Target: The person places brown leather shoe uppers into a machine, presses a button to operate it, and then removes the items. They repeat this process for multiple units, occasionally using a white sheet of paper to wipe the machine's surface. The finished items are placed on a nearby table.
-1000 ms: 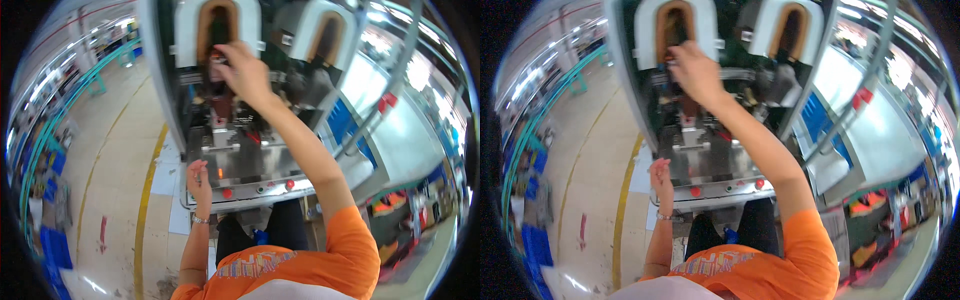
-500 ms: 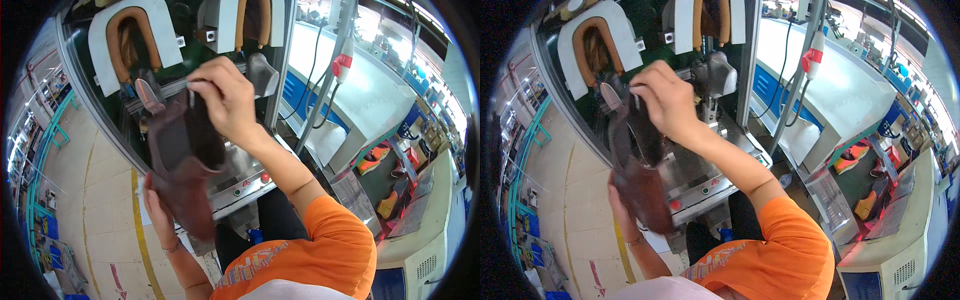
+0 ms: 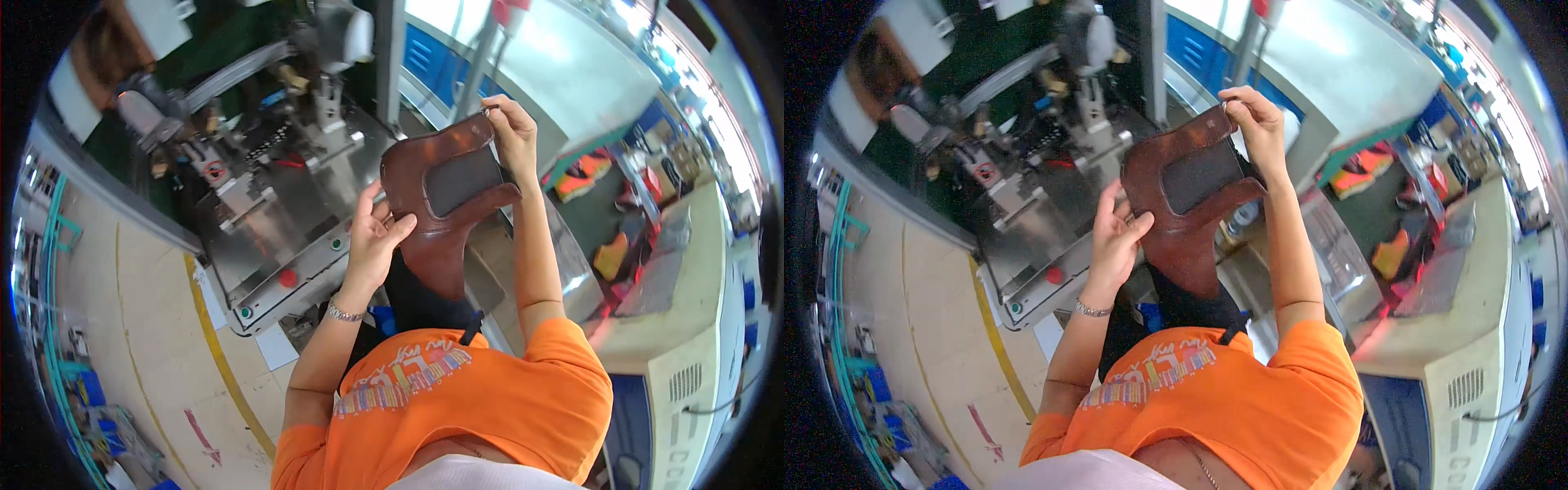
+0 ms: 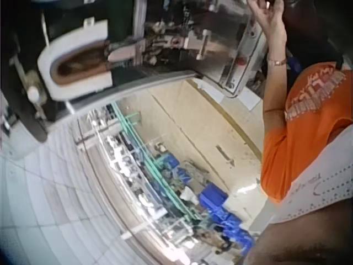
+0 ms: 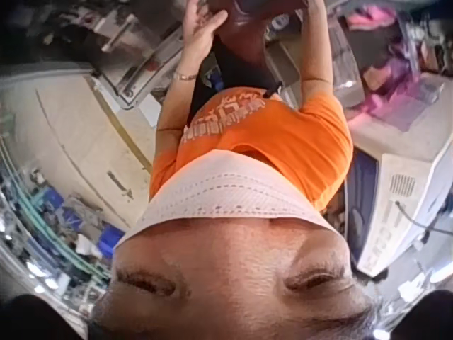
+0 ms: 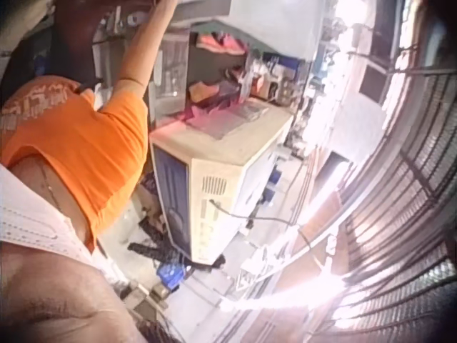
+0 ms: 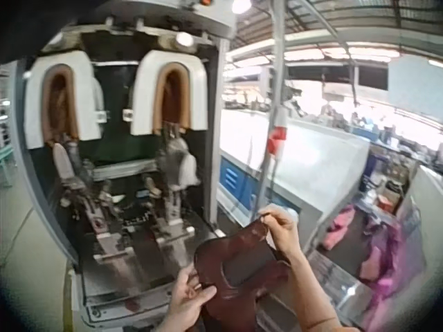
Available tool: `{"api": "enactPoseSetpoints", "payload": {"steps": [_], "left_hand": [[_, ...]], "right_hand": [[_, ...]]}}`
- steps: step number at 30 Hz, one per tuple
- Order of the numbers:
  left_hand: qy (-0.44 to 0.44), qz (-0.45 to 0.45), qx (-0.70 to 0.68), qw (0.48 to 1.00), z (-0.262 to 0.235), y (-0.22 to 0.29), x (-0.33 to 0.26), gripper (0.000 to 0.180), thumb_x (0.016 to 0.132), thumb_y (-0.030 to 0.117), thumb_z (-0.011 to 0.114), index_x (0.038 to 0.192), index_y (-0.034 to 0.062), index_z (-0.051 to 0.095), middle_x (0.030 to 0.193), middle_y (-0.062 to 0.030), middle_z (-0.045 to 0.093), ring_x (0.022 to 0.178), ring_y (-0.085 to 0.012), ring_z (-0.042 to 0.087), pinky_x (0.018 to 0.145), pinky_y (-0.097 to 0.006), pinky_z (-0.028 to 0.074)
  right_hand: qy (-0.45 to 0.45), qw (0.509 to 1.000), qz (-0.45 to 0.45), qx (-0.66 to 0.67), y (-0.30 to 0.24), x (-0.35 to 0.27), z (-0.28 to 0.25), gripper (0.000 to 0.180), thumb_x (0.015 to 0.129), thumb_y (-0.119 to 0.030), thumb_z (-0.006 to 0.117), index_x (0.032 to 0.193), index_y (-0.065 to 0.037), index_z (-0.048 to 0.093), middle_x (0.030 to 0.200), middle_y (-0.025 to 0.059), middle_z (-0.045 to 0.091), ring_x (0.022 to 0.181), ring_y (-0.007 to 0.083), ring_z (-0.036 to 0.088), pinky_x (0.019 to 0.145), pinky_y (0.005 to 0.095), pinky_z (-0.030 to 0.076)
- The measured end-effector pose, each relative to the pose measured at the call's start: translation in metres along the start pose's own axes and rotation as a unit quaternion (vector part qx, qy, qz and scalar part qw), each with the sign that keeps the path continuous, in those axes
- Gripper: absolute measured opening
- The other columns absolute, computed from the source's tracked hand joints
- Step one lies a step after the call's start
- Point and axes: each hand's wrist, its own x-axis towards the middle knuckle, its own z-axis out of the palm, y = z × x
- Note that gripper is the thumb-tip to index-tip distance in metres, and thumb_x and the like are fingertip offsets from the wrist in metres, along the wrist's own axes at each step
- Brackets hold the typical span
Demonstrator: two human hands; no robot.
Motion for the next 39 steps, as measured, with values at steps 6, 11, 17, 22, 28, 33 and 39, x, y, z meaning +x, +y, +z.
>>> {"api": "enactPoseSetpoints", "payload": {"steps": [6, 11, 17, 22, 28, 33, 39], "left_hand": [[0.031, -0.11, 0.032, 0.993, 0.035, -0.05, 0.006, 0.06, 0.077, -0.004, 0.058, 0.128, 0.0042, 0.027, 0.107, -0.0145, 0.055, 0.095, -0.0166, 0.055, 0.084, -0.028, 0.044], [0.086, -0.296, -0.056, 0.95, 0.031, -0.121, 0.025, 0.042, 0.077, 0.001, 0.058, 0.113, 0.0062, 0.037, 0.106, -0.0112, 0.051, 0.098, -0.022, 0.052, 0.081, -0.034, 0.047], [0.066, -0.386, -0.083, 0.916, 0.059, -0.191, 0.037, 0.022, 0.08, 0.002, 0.055, 0.1, 0.0026, 0.048, 0.101, -0.0097, 0.053, 0.093, -0.0223, 0.055, 0.077, -0.035, 0.05], [0.061, -0.479, -0.094, 0.87, 0.063, -0.204, 0.044, 0.022, 0.084, 0.012, 0.052, 0.104, 0.0032, 0.047, 0.102, -0.0099, 0.052, 0.097, -0.0236, 0.053, 0.083, -0.036, 0.048], [0.004, -0.493, -0.03, 0.87, 0.01, -0.175, 0.014, 0.029, 0.086, 0.014, 0.049, 0.114, 0.0075, 0.042, 0.11, -0.011, 0.054, 0.096, -0.0207, 0.056, 0.081, -0.035, 0.048], [0.07, -0.432, 0.01, 0.899, -0.057, -0.131, -0.009, 0.034, 0.086, 0.013, 0.05, 0.118, 0.0089, 0.04, 0.109, -0.0105, 0.054, 0.094, -0.0201, 0.056, 0.078, -0.035, 0.048], [0.146, -0.369, 0.059, 0.916, -0.085, -0.097, -0.047, 0.032, 0.085, 0.013, 0.052, 0.115, 0.0081, 0.042, 0.106, -0.0077, 0.055, 0.091, -0.0168, 0.056, 0.076, -0.033, 0.048]], "right_hand": [[0.115, 0.849, 0.003, -0.515, -0.051, -0.105, -0.048, 0.055, 0.073, -0.009, 0.062, 0.123, -0.001, 0.04, 0.11, 0.0182, 0.051, 0.101, 0.0322, 0.048, 0.087, 0.0376, 0.038], [-0.173, 0.838, 0.22, -0.468, -0.113, -0.221, -0.026, 0.093, 0.066, -0.046, 0.067, 0.133, -0.001, 0.02, 0.134, 0.0267, 0.025, 0.126, 0.0374, 0.025, 0.101, 0.0443, 0.026], [-0.001, 0.783, 0.289, -0.55, -0.083, -0.253, -0.049, 0.047, 0.073, -0.011, 0.06, 0.118, -0.01, 0.045, 0.108, 0.0193, 0.054, 0.08, 0.0381, 0.057, 0.068, 0.0406, 0.047], [0.132, 0.778, 0.293, -0.539, -0.093, -0.226, -0.111, 0.016, 0.071, -0.005, 0.054, 0.085, -0.005, 0.061, 0.079, 0.0195, 0.06, 0.075, 0.0354, 0.059, 0.066, 0.0404, 0.047], [0.096, 0.675, 0.3, -0.667, -0.078, -0.196, -0.25, 0.021, 0.068, -0.015, 0.059, 0.084, -0.001, 0.063, 0.084, 0.0216, 0.06, 0.085, 0.0354, 0.057, 0.075, 0.0412, 0.044], [0.204, 0.532, 0.298, -0.766, -0.078, -0.135, -0.31, 0.031, 0.072, -0.024, 0.063, 0.094, -0.004, 0.058, 0.092, 0.0183, 0.06, 0.088, 0.033, 0.057, 0.076, 0.042, 0.045], [0.041, 0.759, 0.089, -0.644, 0.044, -0.049, -0.249, 0.037, 0.074, -0.027, 0.062, 0.103, -0.006, 0.056, 0.102, 0.0152, 0.057, 0.1, 0.0315, 0.052, 0.084, 0.0379, 0.041]]}}
